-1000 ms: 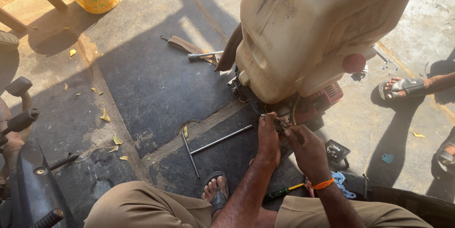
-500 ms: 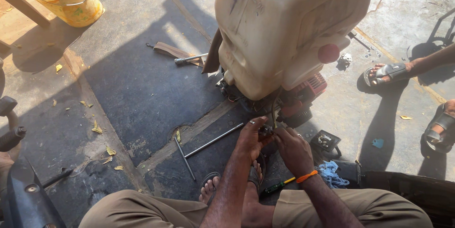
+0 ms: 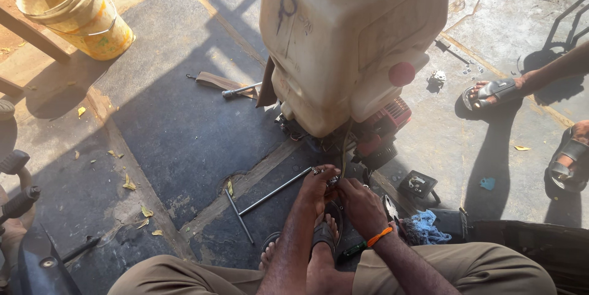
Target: The person disassembles a small engine component, cleans it with a cloth, and reassembles the parts using a screwdriver and pliers while sitting on the ground next to a power sprayer.
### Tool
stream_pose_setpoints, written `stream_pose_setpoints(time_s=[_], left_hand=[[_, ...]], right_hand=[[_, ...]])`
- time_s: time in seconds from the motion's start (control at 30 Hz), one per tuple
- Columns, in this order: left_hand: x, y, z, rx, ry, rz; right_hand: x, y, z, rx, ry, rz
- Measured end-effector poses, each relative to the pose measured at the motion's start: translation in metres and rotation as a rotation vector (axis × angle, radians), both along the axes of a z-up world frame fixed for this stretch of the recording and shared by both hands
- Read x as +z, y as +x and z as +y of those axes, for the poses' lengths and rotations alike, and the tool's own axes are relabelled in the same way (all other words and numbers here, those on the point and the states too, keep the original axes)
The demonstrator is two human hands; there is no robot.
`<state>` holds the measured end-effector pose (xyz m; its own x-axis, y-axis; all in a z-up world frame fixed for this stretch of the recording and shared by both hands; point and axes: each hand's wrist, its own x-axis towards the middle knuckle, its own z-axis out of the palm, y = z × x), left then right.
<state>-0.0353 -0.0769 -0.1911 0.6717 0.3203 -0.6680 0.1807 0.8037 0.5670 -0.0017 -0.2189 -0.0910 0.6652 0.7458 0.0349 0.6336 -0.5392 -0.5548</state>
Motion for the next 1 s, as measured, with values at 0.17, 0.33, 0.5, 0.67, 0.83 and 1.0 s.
stream_pose_setpoints(time_s=[0.17, 0.33, 0.5, 0.67, 0.83, 1.0], left_hand=[[-0.023, 0.003, -0.001, 0.082, 0.132, -0.002], [-0.015, 0.000, 0.011, 0.072, 0.186, 0.088], [0.003, -0.006, 0.014, 0.038, 0.089, 0.034], [0.010, -0.003, 0.009, 0.011, 0.043, -0.002], [0.013, -0.002, 0.008, 0.006, 0.083, 0.041], [0.017, 0.001, 0.007, 0.029, 0.110, 0.015]], right_hand=[[0.016, 0.009, -0.007, 0.033, -0.022, 0.141], [0.033, 0.021, -0.041, -0.021, -0.178, 0.312], [0.018, 0.023, -0.055, -0.122, -0.319, 0.489], [-0.001, 0.021, -0.051, -0.015, -0.444, 0.450], [-0.009, 0.018, -0.044, 0.055, -0.476, 0.495], [-0.009, 0.022, -0.046, 0.033, -0.456, 0.488]])
